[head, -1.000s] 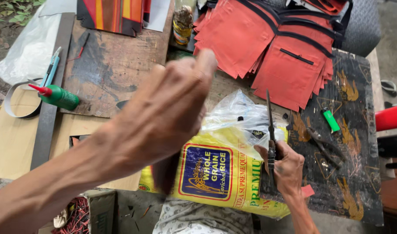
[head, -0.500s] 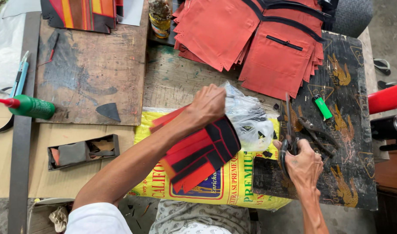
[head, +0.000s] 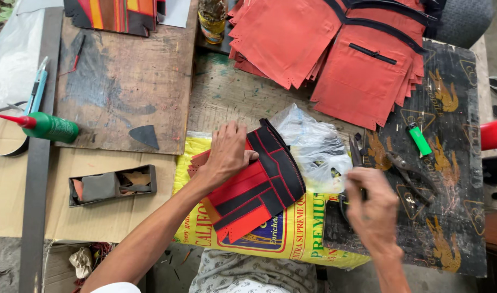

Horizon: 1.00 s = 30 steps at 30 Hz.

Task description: The person assembles zippered pouches at an outdoor work table. They align and fold the fabric pieces together, work the zipper along the edge, and use scissors to trim excess fabric from the pouch edges, handling the pieces one at a time and setting trimmed pouches with a stack of finished ones.

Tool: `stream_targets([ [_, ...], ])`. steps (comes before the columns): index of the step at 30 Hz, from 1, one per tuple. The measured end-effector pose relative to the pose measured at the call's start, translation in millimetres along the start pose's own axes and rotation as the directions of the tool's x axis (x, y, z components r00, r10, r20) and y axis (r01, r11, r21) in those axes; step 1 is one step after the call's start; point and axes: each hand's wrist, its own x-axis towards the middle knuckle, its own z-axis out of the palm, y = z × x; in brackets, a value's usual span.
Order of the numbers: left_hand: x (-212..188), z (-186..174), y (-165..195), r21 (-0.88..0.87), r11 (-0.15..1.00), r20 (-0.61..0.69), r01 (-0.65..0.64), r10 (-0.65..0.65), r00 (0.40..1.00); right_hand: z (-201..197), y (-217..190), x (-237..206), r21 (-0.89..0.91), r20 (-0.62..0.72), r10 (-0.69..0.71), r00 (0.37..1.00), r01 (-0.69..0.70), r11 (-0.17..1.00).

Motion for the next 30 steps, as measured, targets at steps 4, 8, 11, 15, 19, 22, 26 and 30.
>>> stream_targets([
  [4,6,3,-7,-0.088,0.989,-0.068,-0.122,0.116,0.991,42,0,30,-0.068,0.173,-0.309,0.935,0.325,0.943],
  [8,26,-16,-18,-0.403,0.894,0.027,-0.194,0.223,0.974,54,22,51,-0.298,0.474,0.018,0.88,0.141,0.944],
  [11,52,-38,-22,-0.482,0.847,0.235,-0.225,0.373,0.898,61,31,60,-0.209,0.45,0.002,0.893,0.103,0.972],
  [15,63,-35,-6,-0.132,0.928,0.435,-0.349,0.371,0.821,69,39,68,-0.067,0.315,-0.035,0.948,0.059,0.996],
  [19,33,-11,2,0.036,0.876,0.189,-0.482,0.467,0.864,70,49,64,0.042,0.244,0.182,0.952,-0.198,0.979],
  [22,11,1,-5,0.002,0.893,0.271,-0.45,0.433,0.86,69,53,61,-0.097,0.288,0.304,0.908,-0.289,0.953],
  [26,-3,12,-5,0.038,0.859,0.114,-0.51,0.503,0.857,77,42,58,-0.126,0.307,-0.078,0.949,0.122,0.985],
  [30,-10,11,1,0.078,0.843,0.075,-0.532,0.527,0.846,83,29,53,-0.053,0.253,-0.175,0.952,0.194,0.98],
])
